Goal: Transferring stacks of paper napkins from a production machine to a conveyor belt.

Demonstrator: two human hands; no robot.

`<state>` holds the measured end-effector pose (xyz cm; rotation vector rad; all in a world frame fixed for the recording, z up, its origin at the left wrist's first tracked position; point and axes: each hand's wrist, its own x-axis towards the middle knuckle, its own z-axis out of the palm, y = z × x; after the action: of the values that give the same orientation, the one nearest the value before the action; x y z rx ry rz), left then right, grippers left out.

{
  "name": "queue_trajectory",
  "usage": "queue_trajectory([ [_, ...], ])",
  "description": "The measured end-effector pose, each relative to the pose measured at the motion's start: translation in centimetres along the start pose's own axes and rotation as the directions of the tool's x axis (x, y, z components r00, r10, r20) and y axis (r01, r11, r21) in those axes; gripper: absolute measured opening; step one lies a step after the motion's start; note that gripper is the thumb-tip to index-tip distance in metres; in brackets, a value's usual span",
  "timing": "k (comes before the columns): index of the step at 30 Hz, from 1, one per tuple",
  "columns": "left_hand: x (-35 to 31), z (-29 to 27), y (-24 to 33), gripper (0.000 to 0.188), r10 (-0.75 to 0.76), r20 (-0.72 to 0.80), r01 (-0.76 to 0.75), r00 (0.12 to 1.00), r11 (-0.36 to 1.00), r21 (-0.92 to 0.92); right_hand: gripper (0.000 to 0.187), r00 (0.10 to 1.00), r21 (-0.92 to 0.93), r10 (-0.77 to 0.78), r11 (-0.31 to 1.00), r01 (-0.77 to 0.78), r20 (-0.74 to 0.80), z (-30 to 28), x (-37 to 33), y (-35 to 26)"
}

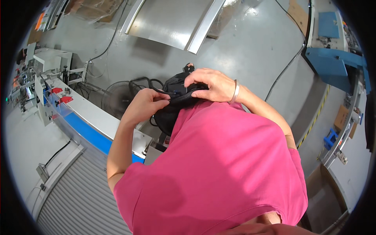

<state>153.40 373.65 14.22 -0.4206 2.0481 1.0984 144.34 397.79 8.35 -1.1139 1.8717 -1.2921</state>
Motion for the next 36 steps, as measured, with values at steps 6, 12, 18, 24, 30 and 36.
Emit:
queue_trajectory([
  [6, 1.7, -1.0, -2.4, 0.021, 0.369, -0.089, -0.372, 0.925, 0.928, -0.012, 0.008, 0.949, -0.268, -0.306, 0.924, 0.274, -0.082, 0.6, 1.9, -1.5],
  [12, 1.1, -2.1, -1.2, 0.018, 0.104, -0.077, -0.117, 0.992, 0.976, -0.184, 0.016, 0.888, -0.623, -0.444, 0.664, 0.413, 0.116, 1.8, 4.3, -2.1],
  [18, 0.9, -2.6, -2.1, 0.020, 0.038, -0.041, -0.049, 0.998, 0.945, -0.323, 0.011, 0.922, -0.450, -0.380, 0.811, 0.373, 0.079, 3.0, 5.2, -1.7],
  [24, 0.7, -2.5, -3.3, 0.015, 0.071, -0.084, -0.099, 0.994, 0.913, -0.396, 0.010, 0.893, -0.251, -0.450, 0.864, 0.437, 0.007, 2.6, 5.8, -1.7],
  [30, 0.3, -1.5, -3.0, 0.008, 0.238, -0.242, -0.284, 0.941, 0.942, -0.177, 0.012, 0.859, -0.235, -0.512, 0.834, 0.498, 0.003, 2.3, 6.2, -1.5],
  [36, -0.1, -1.4, -3.0, 0.013, 0.280, -0.229, -0.309, 0.932, 0.946, -0.101, 0.013, 0.875, -0.179, -0.480, 0.868, 0.463, -0.064, 2.4, 6.4, -0.8],
])
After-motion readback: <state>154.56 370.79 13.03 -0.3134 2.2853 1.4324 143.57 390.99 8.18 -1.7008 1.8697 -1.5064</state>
